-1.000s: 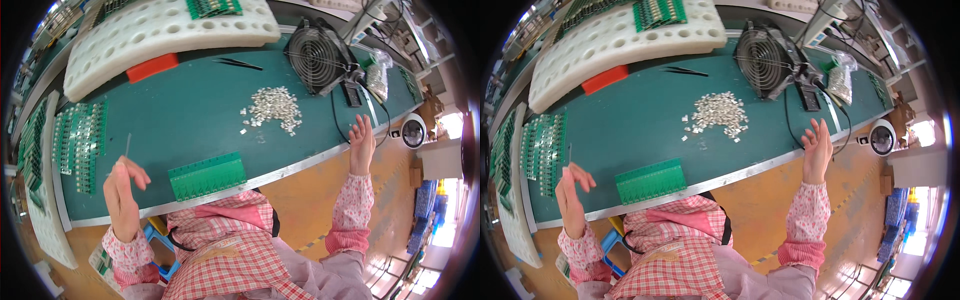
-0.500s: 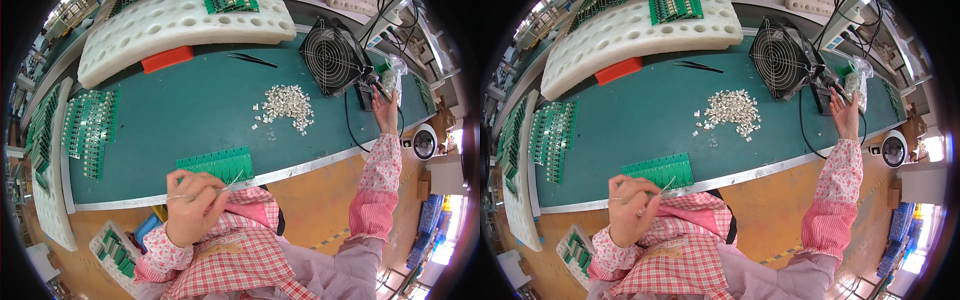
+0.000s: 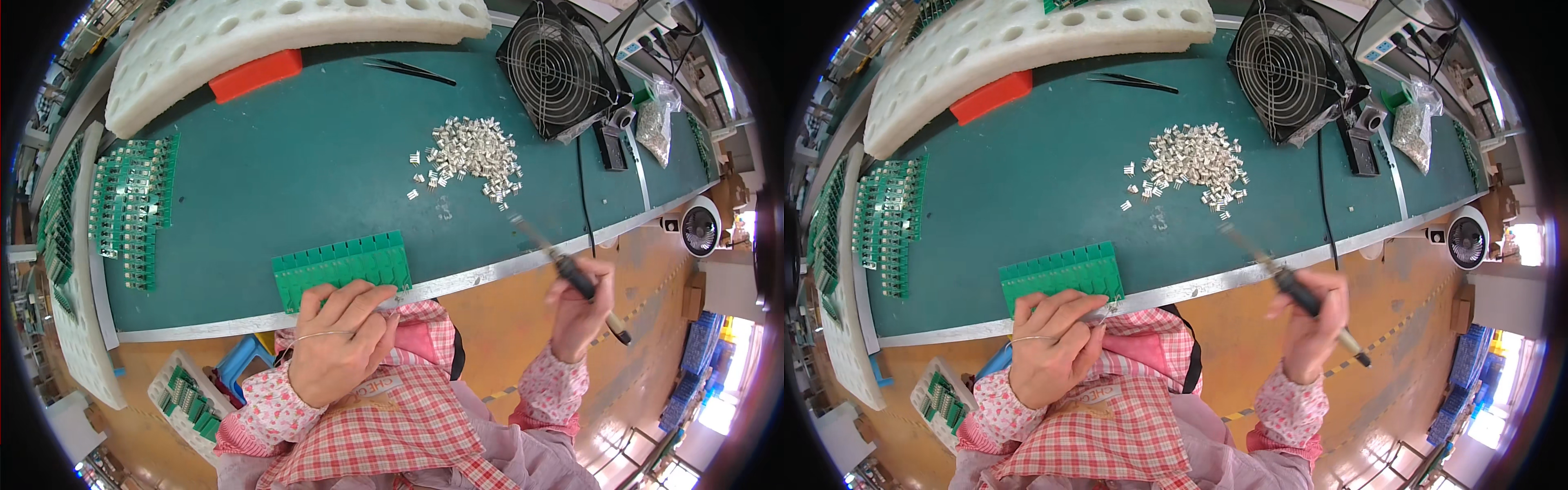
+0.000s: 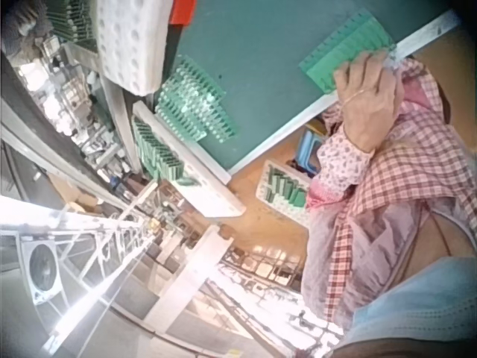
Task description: The person inserts electronic components into circuit boards by hand and solders them using a soldering iron and solder wire.
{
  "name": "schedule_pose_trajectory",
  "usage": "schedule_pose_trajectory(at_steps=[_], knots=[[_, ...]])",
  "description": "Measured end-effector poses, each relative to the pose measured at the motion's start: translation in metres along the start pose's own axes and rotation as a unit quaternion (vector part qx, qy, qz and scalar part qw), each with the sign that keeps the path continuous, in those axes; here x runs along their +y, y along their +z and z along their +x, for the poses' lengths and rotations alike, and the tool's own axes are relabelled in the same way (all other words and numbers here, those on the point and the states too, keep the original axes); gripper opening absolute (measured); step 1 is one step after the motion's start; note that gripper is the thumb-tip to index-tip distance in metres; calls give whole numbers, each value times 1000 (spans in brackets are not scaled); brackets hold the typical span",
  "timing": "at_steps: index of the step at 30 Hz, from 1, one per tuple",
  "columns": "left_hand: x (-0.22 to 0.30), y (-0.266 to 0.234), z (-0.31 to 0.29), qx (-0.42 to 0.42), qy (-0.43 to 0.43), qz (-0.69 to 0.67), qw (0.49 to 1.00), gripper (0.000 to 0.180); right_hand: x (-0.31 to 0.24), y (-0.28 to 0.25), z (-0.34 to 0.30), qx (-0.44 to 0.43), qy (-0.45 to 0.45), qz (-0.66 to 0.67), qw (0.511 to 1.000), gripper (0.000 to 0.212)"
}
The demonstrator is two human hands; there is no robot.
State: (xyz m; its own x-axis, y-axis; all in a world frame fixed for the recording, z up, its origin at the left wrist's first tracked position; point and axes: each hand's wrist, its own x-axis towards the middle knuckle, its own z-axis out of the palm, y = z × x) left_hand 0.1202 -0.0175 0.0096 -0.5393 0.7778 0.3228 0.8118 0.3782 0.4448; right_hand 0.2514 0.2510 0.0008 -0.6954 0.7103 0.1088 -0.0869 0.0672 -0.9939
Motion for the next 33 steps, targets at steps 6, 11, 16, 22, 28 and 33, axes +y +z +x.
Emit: schedule_pose_trajectory(at_steps=[6, 11, 16, 22, 28, 33], knots=[[2, 2, -1, -2, -6, 20, 1000, 19, 4, 32, -27, -136, 14, 18, 990, 28], [2, 0, -2, -5, -13, 24, 1000, 18, 6, 42, -30, -181, 32, 27, 983, 24], [2, -3, -2, -11, -14, 22, 1000, 19, 11, 38, -26, -209, 8, 7, 978, 21], [1, 0, -2, -11, -21, 17, 1000, 18, 12, 43, -23, -203, 7, -1, 979, 20], [4, -2, -2, -8, -21, 15, 1000, 18, 9, 40, -23, -214, 19, -14, 977, 21], [4, -2, -2, -3, -22, 17, 1000, 18, 1, 44, -19, -223, 54, -14, 973, 23]])
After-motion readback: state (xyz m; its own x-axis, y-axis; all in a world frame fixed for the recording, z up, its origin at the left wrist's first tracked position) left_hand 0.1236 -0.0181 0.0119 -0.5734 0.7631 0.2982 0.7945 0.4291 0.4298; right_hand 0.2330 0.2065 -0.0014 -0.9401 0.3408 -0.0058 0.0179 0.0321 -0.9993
